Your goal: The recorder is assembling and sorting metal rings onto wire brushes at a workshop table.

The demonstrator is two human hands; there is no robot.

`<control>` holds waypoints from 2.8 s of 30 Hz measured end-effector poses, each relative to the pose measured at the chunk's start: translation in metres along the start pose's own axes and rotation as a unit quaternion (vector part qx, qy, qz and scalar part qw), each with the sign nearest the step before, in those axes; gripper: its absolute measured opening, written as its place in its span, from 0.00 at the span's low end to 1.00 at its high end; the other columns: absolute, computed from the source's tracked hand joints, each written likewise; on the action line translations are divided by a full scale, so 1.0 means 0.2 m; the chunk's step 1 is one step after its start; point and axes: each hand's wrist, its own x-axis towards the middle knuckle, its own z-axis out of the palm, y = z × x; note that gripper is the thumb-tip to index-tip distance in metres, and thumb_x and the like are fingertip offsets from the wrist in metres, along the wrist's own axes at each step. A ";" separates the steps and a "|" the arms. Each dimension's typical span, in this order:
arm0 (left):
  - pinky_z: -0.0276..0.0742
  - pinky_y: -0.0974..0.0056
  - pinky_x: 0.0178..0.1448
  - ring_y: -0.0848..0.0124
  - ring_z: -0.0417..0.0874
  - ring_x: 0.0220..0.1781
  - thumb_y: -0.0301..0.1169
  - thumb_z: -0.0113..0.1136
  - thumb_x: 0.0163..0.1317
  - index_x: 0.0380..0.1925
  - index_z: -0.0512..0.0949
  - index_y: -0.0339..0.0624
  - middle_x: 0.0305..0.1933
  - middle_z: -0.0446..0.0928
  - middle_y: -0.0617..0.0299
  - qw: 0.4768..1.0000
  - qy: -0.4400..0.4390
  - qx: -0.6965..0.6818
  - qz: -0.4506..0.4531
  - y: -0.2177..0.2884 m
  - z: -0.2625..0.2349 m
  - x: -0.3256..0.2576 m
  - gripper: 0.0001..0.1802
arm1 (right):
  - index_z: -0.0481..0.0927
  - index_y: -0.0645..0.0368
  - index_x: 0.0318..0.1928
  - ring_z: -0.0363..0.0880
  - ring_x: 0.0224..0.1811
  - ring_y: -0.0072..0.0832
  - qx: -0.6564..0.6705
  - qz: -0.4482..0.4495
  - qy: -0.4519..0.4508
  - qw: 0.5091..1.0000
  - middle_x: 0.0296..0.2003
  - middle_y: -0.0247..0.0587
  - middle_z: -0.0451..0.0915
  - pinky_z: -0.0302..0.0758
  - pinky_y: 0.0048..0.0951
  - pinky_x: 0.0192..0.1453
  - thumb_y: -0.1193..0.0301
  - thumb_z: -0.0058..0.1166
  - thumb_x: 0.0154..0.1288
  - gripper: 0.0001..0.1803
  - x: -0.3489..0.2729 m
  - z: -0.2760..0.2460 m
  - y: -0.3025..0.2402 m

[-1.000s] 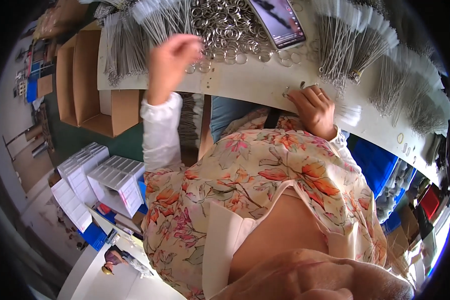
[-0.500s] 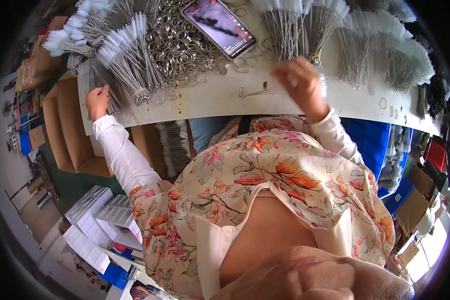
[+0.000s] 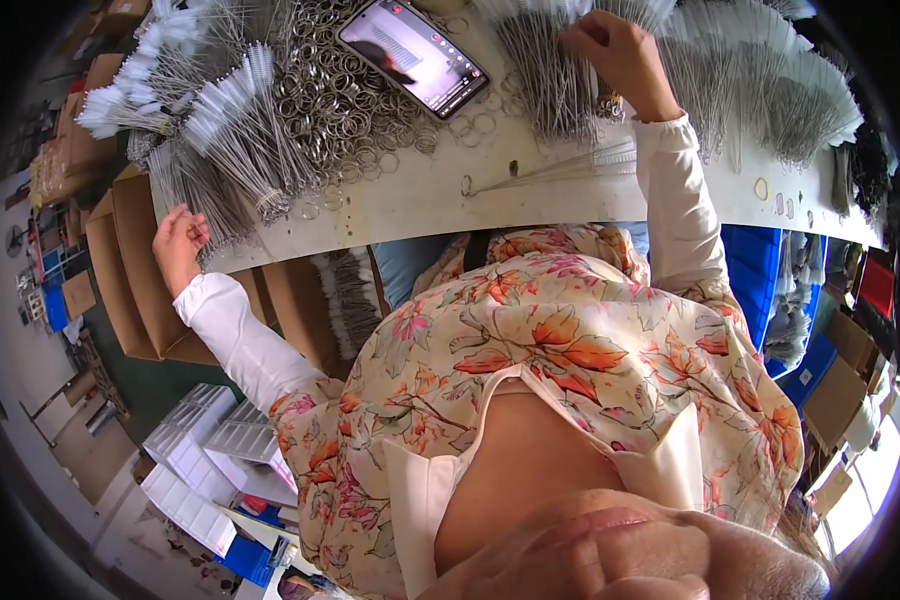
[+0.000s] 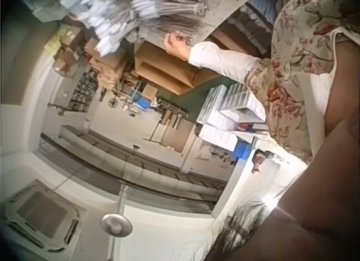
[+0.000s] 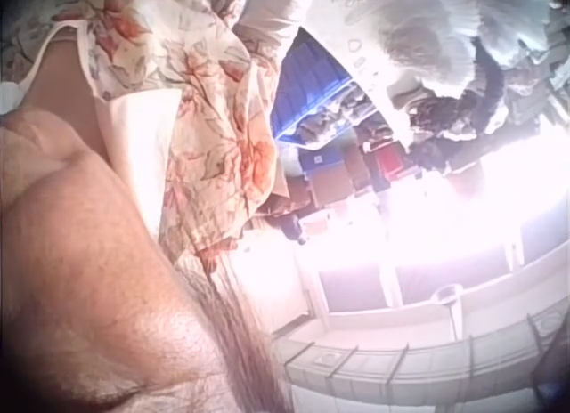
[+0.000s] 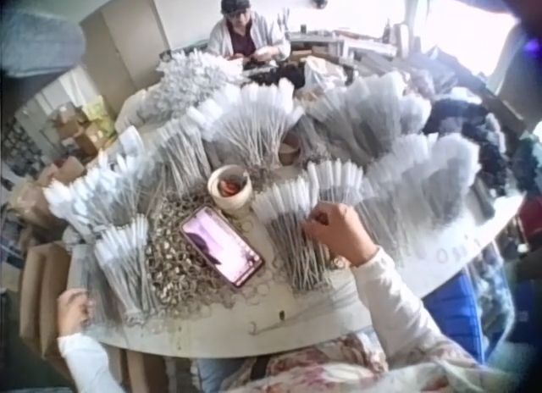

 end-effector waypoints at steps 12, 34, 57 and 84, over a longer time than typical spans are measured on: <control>0.72 0.58 0.36 0.55 0.79 0.30 0.42 0.59 0.57 0.28 0.79 0.38 0.28 0.80 0.51 0.859 0.011 0.412 0.303 0.14 0.75 -0.06 0.16 | 0.72 0.58 0.31 0.71 0.19 0.18 0.401 0.038 0.216 0.890 0.19 0.30 0.70 0.69 0.20 0.22 0.61 0.43 0.69 0.15 0.03 -0.37 0.17; 0.69 0.72 0.36 0.78 0.75 0.33 0.33 0.54 0.62 0.44 0.77 0.37 0.34 0.78 0.64 0.964 -0.056 0.139 0.219 0.15 0.74 -0.10 0.14 | 0.81 0.61 0.38 0.70 0.23 0.16 0.093 0.210 0.172 0.958 0.23 0.30 0.77 0.70 0.23 0.31 0.61 0.53 0.60 0.16 -0.02 -0.56 0.89; 0.51 0.78 0.24 0.85 0.59 0.24 0.35 0.51 0.66 0.39 0.79 0.35 0.26 0.66 0.71 0.980 -0.067 -0.157 0.100 0.29 0.72 -0.56 0.14 | 0.82 0.42 0.44 0.78 0.49 0.38 -0.354 0.235 0.138 0.895 0.43 0.40 0.81 0.72 0.36 0.53 0.49 0.54 0.51 0.22 0.10 -1.16 1.52; 0.79 0.68 0.36 0.66 0.80 0.35 0.21 0.52 0.60 0.32 0.75 0.33 0.45 0.69 0.53 0.831 0.027 -0.237 0.503 0.44 1.31 -0.95 0.03 | 0.79 0.58 0.47 0.69 0.53 0.32 0.343 -0.205 -0.053 0.915 0.44 0.44 0.76 0.69 0.31 0.53 0.64 0.52 0.65 0.15 -0.35 -0.01 -0.54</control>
